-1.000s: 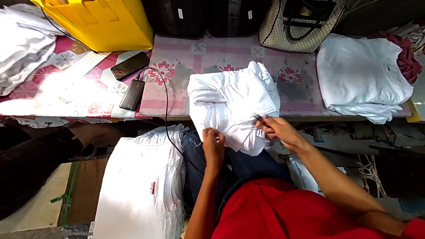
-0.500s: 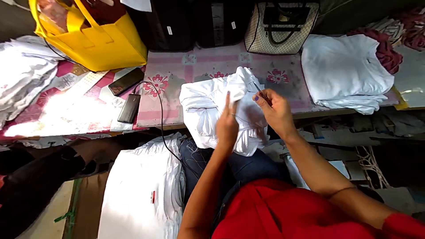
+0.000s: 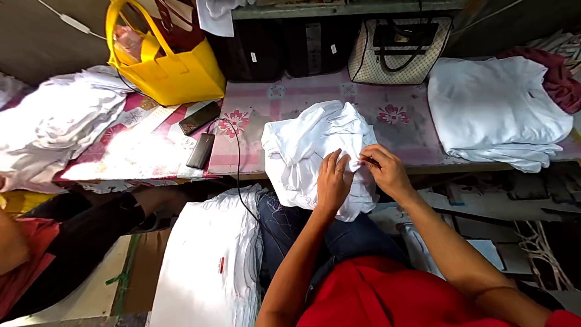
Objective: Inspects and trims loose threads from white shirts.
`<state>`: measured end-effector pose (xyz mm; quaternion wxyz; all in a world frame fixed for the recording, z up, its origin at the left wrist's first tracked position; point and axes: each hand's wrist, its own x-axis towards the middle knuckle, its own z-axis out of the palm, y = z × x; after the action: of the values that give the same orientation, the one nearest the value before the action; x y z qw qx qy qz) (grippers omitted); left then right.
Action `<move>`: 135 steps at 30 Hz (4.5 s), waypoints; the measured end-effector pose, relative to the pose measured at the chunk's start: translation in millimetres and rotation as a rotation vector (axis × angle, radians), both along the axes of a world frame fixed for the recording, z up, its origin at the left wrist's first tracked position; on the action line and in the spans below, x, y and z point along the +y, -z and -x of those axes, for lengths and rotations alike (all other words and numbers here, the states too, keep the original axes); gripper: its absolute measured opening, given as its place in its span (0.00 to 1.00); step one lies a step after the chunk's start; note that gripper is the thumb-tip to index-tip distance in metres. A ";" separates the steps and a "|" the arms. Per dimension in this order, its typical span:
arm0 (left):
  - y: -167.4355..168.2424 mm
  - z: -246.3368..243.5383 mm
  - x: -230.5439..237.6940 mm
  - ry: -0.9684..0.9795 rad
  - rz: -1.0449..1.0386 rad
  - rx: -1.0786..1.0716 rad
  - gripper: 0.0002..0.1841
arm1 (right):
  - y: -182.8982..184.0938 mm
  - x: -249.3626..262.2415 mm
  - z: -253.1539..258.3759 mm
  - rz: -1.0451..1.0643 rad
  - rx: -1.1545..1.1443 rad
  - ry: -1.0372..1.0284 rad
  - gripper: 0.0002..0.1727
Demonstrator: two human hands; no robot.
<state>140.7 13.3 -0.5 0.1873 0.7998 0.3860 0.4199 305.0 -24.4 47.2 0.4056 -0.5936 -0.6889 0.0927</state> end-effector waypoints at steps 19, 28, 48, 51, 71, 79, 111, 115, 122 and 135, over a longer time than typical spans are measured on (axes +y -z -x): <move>-15.9 148.3 10.3 -0.499 0.419 0.052 0.06 | -33.8 58.1 -17.1 0.111 0.106 0.108 0.05; -40.4 109.4 18.2 -0.361 0.914 -0.673 0.16 | -56.3 17.3 -6.2 0.310 0.152 0.034 0.05; -98.2 76.5 25.1 -0.041 0.465 0.029 0.18 | -42.7 41.9 0.0 0.480 0.063 0.232 0.17; -93.1 19.1 65.6 0.177 0.268 0.195 0.25 | -40.0 23.8 11.2 0.376 0.190 0.214 0.08; -8.6 48.3 16.3 -0.201 -0.057 -0.227 0.13 | -29.7 -2.2 12.3 0.002 0.306 -0.032 0.07; -19.8 66.2 -4.1 -0.222 0.555 -0.185 0.20 | -24.3 -10.1 1.0 0.648 0.065 0.017 0.17; -38.0 42.9 -17.6 0.099 0.602 0.173 0.12 | -24.6 -1.6 2.6 0.761 0.616 0.037 0.21; -2.7 14.8 -1.2 0.102 0.374 0.032 0.09 | -15.3 3.5 6.8 0.732 0.621 0.083 0.22; -38.6 45.9 -37.8 0.381 0.755 0.468 0.13 | -48.8 -13.4 -3.2 0.818 0.783 -0.095 0.19; 22.3 38.4 -11.9 -0.095 0.502 -0.283 0.06 | -6.7 7.4 12.8 1.216 0.906 -0.151 0.22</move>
<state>102.4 1.5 -22.8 0.4113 0.6431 0.4847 0.4270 292.2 -17.0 53.9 0.2428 -0.5678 -0.3212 0.7180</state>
